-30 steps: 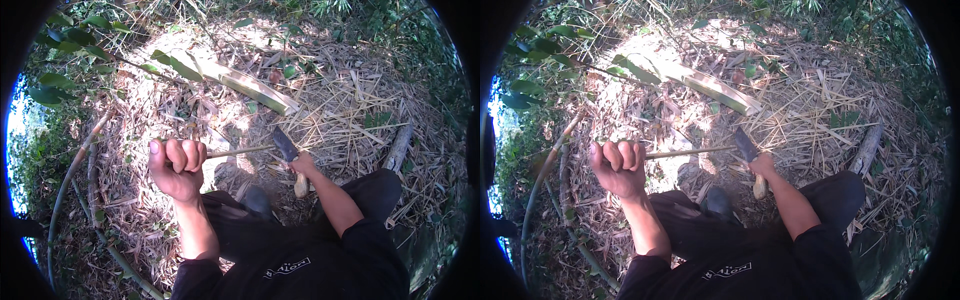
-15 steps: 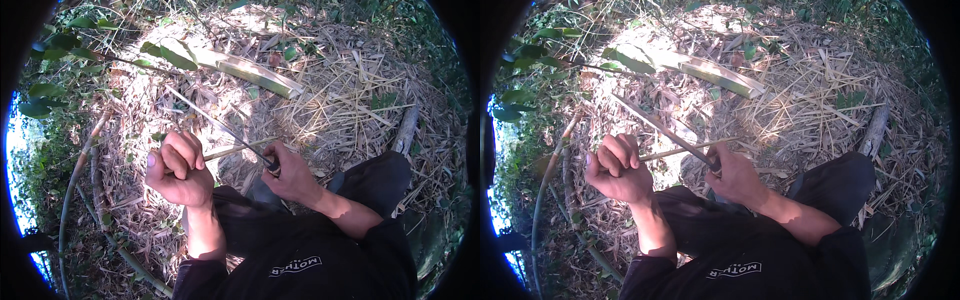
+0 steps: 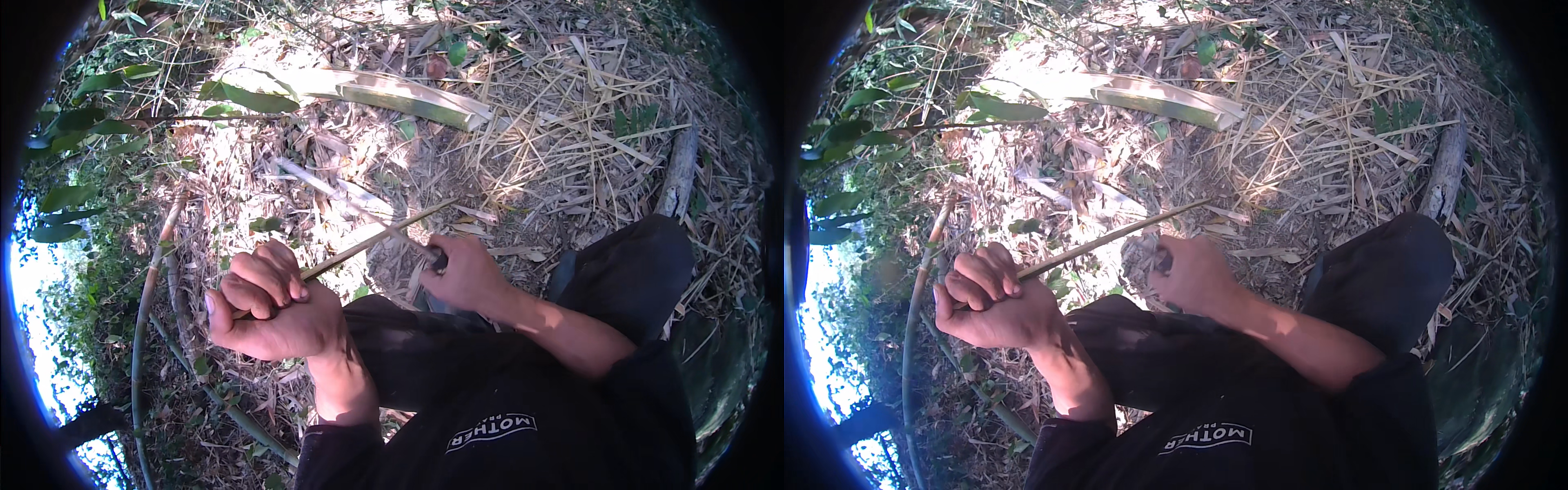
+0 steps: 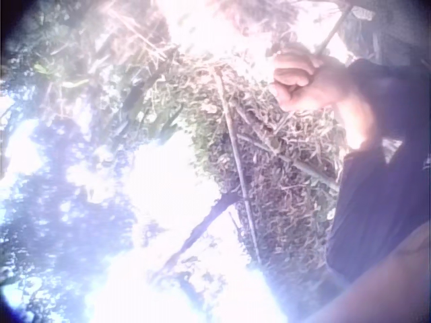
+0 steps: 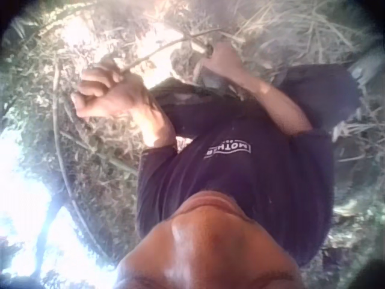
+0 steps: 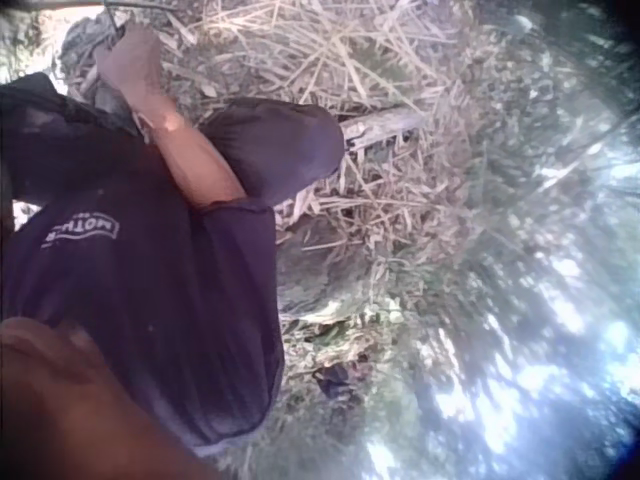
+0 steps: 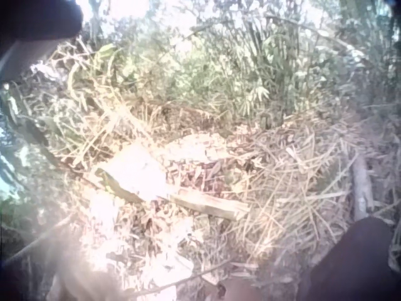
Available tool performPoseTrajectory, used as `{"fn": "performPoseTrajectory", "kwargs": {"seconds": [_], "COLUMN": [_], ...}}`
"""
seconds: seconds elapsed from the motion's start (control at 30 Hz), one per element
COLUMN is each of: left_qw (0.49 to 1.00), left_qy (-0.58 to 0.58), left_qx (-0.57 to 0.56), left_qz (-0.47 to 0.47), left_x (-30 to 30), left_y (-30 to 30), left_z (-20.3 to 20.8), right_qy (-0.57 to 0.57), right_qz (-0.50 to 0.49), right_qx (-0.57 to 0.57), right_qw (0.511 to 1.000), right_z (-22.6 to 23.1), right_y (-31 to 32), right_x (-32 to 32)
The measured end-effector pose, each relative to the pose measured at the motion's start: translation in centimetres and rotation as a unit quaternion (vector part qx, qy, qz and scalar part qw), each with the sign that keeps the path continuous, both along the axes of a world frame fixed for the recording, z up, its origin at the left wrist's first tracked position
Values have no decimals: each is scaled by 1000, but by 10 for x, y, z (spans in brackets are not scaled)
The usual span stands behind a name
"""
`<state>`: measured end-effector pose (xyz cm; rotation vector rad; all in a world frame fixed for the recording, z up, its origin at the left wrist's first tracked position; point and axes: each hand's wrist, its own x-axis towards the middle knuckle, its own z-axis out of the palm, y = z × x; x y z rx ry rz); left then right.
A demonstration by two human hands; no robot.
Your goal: The person sits on the ground in a bamboo forest and uses a machete to shave the outer green layer off a bamboo stalk. They hold the stalk with one hand and use the machete to peel away the outer skin, revealing the lighter inner wood.
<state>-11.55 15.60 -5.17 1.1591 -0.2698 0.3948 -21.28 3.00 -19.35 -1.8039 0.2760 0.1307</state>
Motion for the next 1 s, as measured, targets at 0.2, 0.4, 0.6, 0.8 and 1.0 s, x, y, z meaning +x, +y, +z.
{"fn": "performPoseTrajectory", "kwargs": {"seconds": [0.2, 0.4, 0.6, 0.8, 1.0], "left_qw": [1000, 996, 998, 992, 996], "left_qy": [21, 41, 31, 58, 37], "left_qx": [14, 48, 36, 35, 27], "left_qz": [7, 61, 31, 110, 79], "left_x": [2, 14, 17, 40, 32], "left_y": [3, -4, 5, 7, 4], "left_z": [-1, 0, -2, -7, -4], "right_qy": [57, 79, 53, 176, 53], "right_qz": [84, 25, 95, 47, 58], "right_qx": [-32, -14, -75, -103, -83], "right_qw": [994, 996, 991, 978, 993], "right_z": [-1, -58, -28, -121, -63], "right_y": [-16, -9, -14, -23, -1], "right_x": [7, 10, 20, 8, 19]}}
